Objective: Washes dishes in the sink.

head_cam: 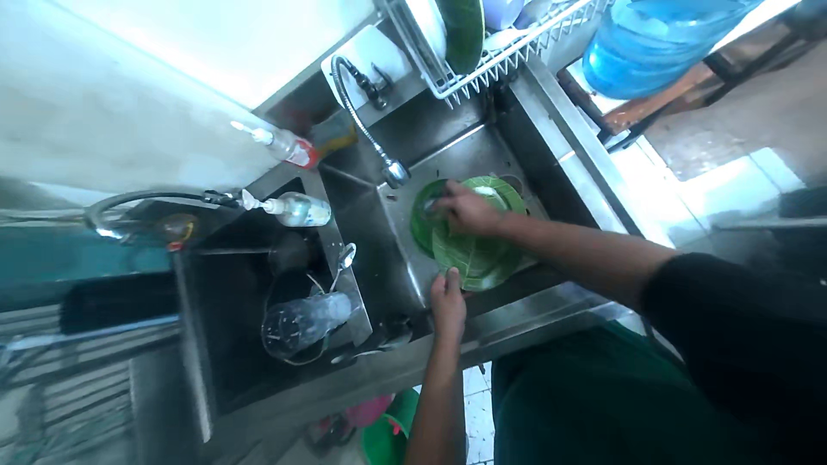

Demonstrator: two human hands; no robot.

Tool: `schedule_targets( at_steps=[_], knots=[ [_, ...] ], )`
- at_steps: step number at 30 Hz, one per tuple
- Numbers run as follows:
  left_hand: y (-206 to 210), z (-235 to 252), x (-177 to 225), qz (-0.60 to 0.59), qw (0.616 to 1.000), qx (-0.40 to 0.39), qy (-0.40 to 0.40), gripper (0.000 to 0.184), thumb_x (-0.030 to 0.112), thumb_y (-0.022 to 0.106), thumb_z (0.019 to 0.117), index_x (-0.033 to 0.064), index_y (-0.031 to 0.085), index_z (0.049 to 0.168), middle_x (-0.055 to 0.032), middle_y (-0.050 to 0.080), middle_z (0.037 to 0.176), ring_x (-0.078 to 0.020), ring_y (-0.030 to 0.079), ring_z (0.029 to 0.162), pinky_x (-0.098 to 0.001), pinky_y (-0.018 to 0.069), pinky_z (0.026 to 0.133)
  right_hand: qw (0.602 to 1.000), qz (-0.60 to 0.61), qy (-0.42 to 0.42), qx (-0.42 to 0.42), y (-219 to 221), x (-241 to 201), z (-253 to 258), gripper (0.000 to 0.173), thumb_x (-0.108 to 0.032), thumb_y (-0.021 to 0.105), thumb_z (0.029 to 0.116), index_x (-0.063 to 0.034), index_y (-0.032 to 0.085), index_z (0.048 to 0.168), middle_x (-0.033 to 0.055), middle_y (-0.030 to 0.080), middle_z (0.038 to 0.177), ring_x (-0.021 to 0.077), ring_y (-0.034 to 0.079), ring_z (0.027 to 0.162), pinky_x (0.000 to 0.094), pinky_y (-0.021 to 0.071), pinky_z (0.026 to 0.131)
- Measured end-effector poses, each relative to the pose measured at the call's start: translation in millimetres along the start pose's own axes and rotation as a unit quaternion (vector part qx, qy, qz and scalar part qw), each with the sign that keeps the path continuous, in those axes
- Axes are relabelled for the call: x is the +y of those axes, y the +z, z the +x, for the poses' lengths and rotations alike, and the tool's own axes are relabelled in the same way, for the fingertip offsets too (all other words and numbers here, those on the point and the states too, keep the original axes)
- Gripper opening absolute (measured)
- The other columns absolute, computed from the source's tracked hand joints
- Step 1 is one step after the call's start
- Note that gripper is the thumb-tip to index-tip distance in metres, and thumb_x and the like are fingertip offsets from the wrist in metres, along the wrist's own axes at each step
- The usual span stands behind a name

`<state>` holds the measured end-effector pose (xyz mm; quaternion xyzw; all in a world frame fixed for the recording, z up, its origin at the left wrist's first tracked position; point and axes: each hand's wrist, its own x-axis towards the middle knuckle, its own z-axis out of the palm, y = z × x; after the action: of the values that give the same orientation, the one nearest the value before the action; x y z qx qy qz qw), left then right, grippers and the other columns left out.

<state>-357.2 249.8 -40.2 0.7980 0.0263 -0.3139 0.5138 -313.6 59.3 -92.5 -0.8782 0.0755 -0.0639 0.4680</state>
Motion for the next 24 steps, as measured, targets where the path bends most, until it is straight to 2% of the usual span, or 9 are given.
schedule_targets(
  at_steps=[2,5,9,11,15,17,19,22,24],
  knots=[
    [-1,7,-1,-0.030,0.999,0.027,0.001,0.030,0.013,0.042,0.1108,-0.0086,0.060,0.122,-0.0158,0.069,0.102,-0.0154,0.071,0.086,-0.0336,0.0618,0.075,0.995,0.047,-0.066,-0.050,18,-26,-26,0.025,-0.005,0.066,0.0933,-0.0136,0.077,0.114,0.0198,0.061,0.125,0.0339,0.065,0.106,0.0527,0.0574,0.090],
    [-11,8,-4,-0.037,0.998,0.036,0.022,0.028,0.011,0.041,0.1106,-0.0079,0.058,0.123,-0.0151,0.070,0.102,-0.0158,0.072,0.085,-0.0343,0.0631,0.072,0.992,0.038,-0.039,-0.112,3,-38,-56,0.025,-0.006,0.059,0.0982,-0.0069,0.074,0.118,0.0217,0.062,0.128,0.0374,0.064,0.112,0.0549,0.0540,0.095],
    [-18,-6,0,0.021,0.999,0.003,0.034,0.027,0.010,0.044,0.1098,-0.0088,0.060,0.119,-0.0127,0.071,0.096,-0.0127,0.073,0.080,-0.0312,0.0636,0.071,0.988,-0.035,0.152,0.019,-32,19,-20,0.029,-0.003,0.062,0.0947,-0.0080,0.073,0.121,0.0268,0.055,0.135,0.0433,0.064,0.112,0.0592,0.0553,0.092],
    [-13,-6,1,0.005,1.000,-0.002,0.029,0.026,0.010,0.043,0.1099,-0.0100,0.059,0.119,-0.0135,0.071,0.096,-0.0143,0.074,0.078,-0.0319,0.0647,0.069,0.981,-0.027,0.183,0.050,-37,20,3,0.031,-0.007,0.061,0.0961,-0.0114,0.072,0.125,0.0260,0.054,0.137,0.0417,0.063,0.113,0.0568,0.0552,0.093],
    [-14,9,2,-0.059,0.997,0.038,0.015,0.028,0.010,0.040,0.1109,-0.0095,0.057,0.122,-0.0146,0.070,0.097,-0.0169,0.073,0.076,-0.0338,0.0639,0.067,0.999,0.002,0.010,-0.030,14,-20,-25,0.024,-0.008,0.071,0.0905,-0.0143,0.078,0.112,0.0208,0.061,0.130,0.0378,0.066,0.108,0.0586,0.0568,0.089],
    [-24,12,-2,-0.059,0.997,0.051,0.017,0.028,0.010,0.041,0.1107,-0.0083,0.057,0.124,-0.0143,0.070,0.098,-0.0176,0.073,0.077,-0.0348,0.0638,0.065,0.990,0.021,-0.016,-0.139,16,-35,-58,0.026,-0.010,0.061,0.0978,-0.0114,0.075,0.119,0.0213,0.059,0.134,0.0384,0.063,0.116,0.0579,0.0527,0.097],
    [-31,6,-6,-0.046,0.998,0.036,0.019,0.027,0.010,0.041,0.1104,-0.0078,0.055,0.125,-0.0138,0.071,0.100,-0.0173,0.074,0.077,-0.0349,0.0646,0.065,0.990,0.013,0.023,-0.141,2,-22,-74,0.027,-0.009,0.058,0.0995,-0.0097,0.074,0.121,0.0219,0.060,0.133,0.0389,0.063,0.116,0.0576,0.0521,0.097],
    [-28,-8,-15,-0.023,1.000,0.005,0.010,0.025,0.009,0.042,0.1100,-0.0089,0.057,0.119,-0.0135,0.071,0.096,-0.0176,0.074,0.076,-0.0347,0.0652,0.065,0.982,-0.025,0.183,-0.037,-14,16,-52,0.030,-0.008,0.062,0.0967,-0.0117,0.073,0.124,0.0255,0.055,0.138,0.0430,0.061,0.119,0.0594,0.0532,0.097],
    [-22,-13,-14,-0.016,1.000,-0.002,0.011,0.024,0.008,0.043,0.1098,-0.0096,0.058,0.116,-0.0133,0.071,0.095,-0.0171,0.075,0.075,-0.0344,0.0655,0.066,0.974,-0.018,0.226,0.012,-12,20,-27,0.032,-0.008,0.063,0.0959,-0.0137,0.072,0.126,0.0261,0.051,0.142,0.0431,0.057,0.124,0.0586,0.0509,0.100]
  ],
)
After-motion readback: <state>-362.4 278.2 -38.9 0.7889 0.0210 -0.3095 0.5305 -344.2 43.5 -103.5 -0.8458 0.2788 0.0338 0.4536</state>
